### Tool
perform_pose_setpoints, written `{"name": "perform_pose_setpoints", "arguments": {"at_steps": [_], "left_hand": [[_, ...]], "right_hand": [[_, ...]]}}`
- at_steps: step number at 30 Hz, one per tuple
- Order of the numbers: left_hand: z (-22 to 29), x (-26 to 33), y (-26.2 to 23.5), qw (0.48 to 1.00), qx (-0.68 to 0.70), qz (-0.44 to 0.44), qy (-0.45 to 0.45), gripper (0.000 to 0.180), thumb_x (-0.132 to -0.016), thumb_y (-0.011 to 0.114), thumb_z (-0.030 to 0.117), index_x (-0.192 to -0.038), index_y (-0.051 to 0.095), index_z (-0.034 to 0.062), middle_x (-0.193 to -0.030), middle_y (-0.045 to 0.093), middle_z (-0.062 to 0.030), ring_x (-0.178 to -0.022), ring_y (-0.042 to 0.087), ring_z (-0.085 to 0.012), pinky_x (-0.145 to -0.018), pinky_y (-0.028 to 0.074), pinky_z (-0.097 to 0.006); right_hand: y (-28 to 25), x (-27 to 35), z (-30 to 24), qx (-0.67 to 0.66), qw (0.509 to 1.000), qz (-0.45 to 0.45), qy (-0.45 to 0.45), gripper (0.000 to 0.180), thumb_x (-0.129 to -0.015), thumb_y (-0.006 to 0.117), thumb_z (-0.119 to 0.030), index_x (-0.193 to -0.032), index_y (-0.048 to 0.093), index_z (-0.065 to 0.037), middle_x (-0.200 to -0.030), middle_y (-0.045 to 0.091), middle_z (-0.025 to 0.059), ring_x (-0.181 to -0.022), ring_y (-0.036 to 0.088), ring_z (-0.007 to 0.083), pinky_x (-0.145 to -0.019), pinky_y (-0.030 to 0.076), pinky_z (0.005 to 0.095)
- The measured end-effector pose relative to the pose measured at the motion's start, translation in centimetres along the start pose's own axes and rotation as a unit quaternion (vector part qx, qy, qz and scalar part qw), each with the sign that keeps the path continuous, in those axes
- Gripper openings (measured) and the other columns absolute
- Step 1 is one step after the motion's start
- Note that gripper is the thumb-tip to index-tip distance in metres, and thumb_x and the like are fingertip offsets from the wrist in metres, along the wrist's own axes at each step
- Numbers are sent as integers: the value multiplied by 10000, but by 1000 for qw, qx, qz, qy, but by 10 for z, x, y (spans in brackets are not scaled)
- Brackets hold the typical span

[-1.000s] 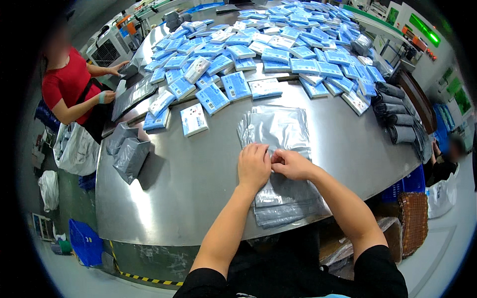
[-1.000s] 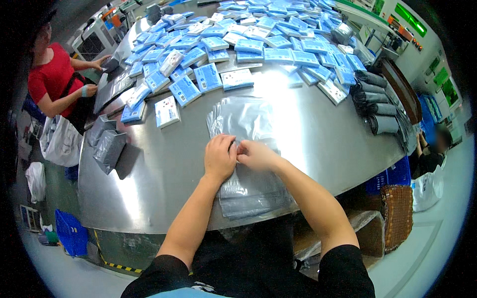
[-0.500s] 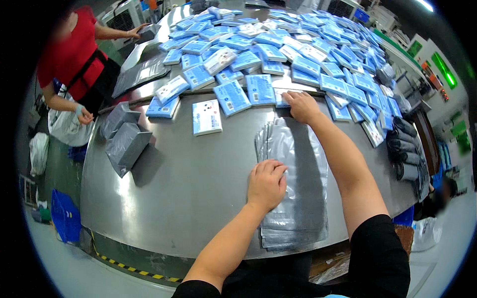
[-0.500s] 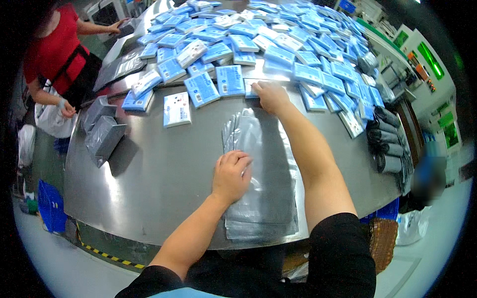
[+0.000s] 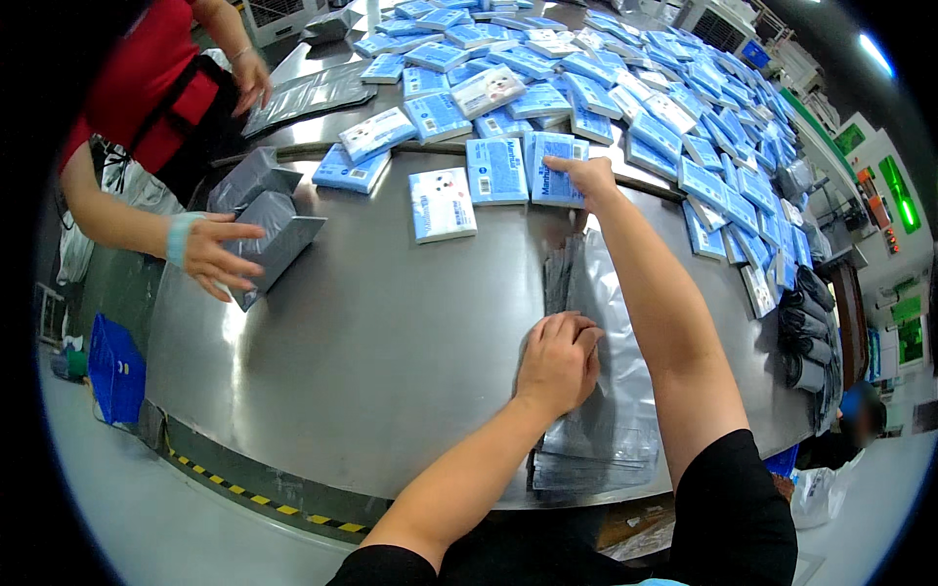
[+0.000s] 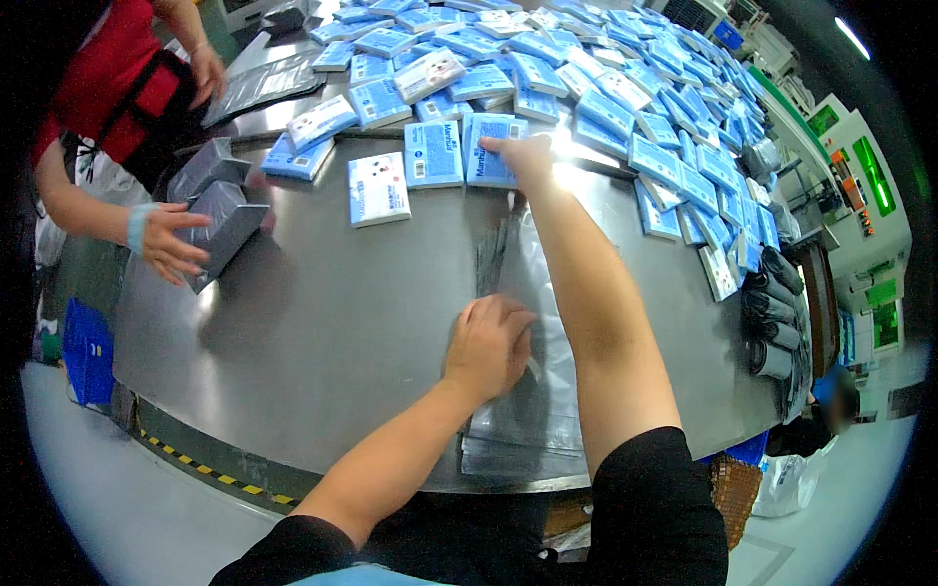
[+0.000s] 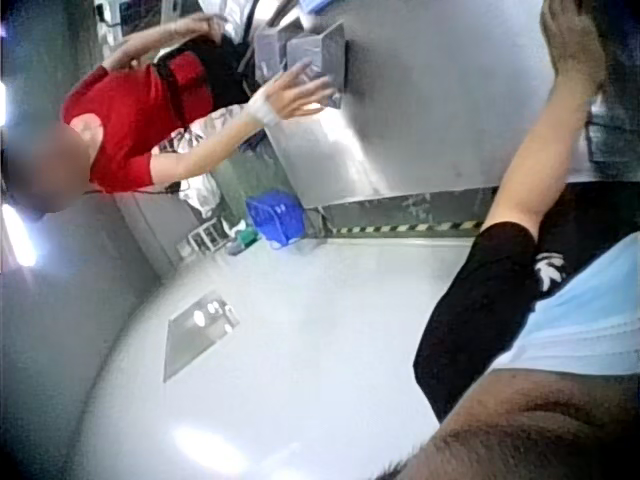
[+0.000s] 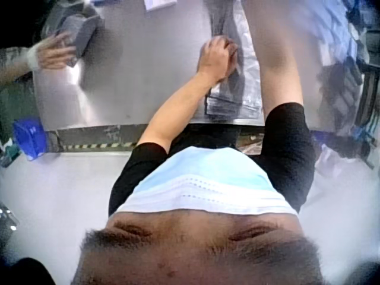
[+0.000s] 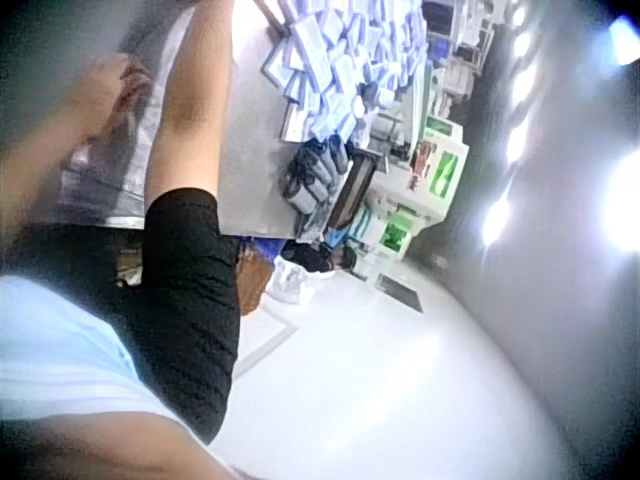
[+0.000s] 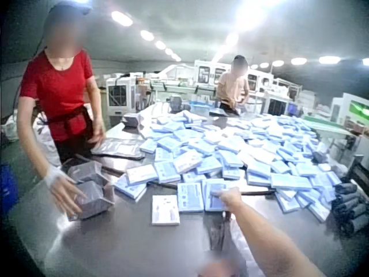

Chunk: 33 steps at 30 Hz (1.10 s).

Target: The person stands at a metal table in a factory setting and packs small blue boxes into clear plastic bags. They pick up a stack of boxes, insert them into a bag, and seal it before moving the finished package aside. The process is repeated continuously with a coworker visible in the background performing similar tasks.

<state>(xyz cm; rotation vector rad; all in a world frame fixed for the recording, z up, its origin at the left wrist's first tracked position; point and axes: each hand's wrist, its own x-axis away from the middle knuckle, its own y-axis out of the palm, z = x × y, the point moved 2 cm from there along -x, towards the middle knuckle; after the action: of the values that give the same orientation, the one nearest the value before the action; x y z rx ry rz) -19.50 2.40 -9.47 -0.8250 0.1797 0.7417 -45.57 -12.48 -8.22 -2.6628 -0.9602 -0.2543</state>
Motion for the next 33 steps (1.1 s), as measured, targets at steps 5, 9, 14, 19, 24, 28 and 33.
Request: {"name": "perform_pose_setpoints", "arguments": {"at_steps": [5,9,14,19,24,28,33], "left_hand": [[-2,3,-2,1000,0,0,3,251,-794,641,100,-1045,627,84,-1135,598,-97,-1147,537,-300,-1012,401,-460],[-1,1,2,998,-15,-55,-23,334,-813,634,131,-1142,619,75,-1159,582,-105,-1174,509,-282,-1050,363,-442],[2,-2,6,996,42,-77,-12,459,-820,667,226,-1238,580,56,-1246,557,-132,-1212,482,-319,-1050,346,-454],[-12,9,12,996,20,-87,-11,534,-852,663,299,-1321,539,76,-1329,527,-117,-1270,449,-312,-1073,324,-465],[-18,18,59,999,19,0,26,361,-876,627,211,-1210,587,79,-1284,550,-115,-1247,476,-288,-1058,357,-443],[-8,1,19,999,12,-40,27,228,-834,639,106,-1059,649,72,-1175,596,-99,-1194,521,-272,-1028,393,-466],[-21,9,25,998,57,14,28,264,-803,655,141,-1060,650,81,-1139,599,-99,-1172,525,-311,-1023,395,-460]], "right_hand": [[25,41,-39,-293,937,-171,81,353,-820,764,-230,-1099,649,-48,-1005,716,83,-885,711,203,-834,575,341],[80,75,-51,-140,980,-118,83,523,-742,832,-320,-1132,645,-27,-1039,689,95,-878,675,241,-783,514,270],[146,43,-37,57,993,-84,57,514,-740,822,-233,-1115,633,65,-1092,680,157,-979,683,255,-865,543,391],[164,97,-70,-222,934,-257,110,466,-795,770,-203,-1151,602,46,-1092,683,173,-931,704,282,-860,578,441],[215,114,-49,56,953,-290,64,619,-759,807,-275,-1240,579,41,-1249,619,218,-1081,655,337,-924,527,458],[252,150,-66,204,950,-236,25,856,-593,893,-376,-1236,584,97,-1236,628,230,-1102,644,330,-986,509,397],[239,161,-76,166,939,-294,-61,798,-584,900,-318,-1194,601,101,-1186,652,218,-1029,674,307,-891,553,387]]}}
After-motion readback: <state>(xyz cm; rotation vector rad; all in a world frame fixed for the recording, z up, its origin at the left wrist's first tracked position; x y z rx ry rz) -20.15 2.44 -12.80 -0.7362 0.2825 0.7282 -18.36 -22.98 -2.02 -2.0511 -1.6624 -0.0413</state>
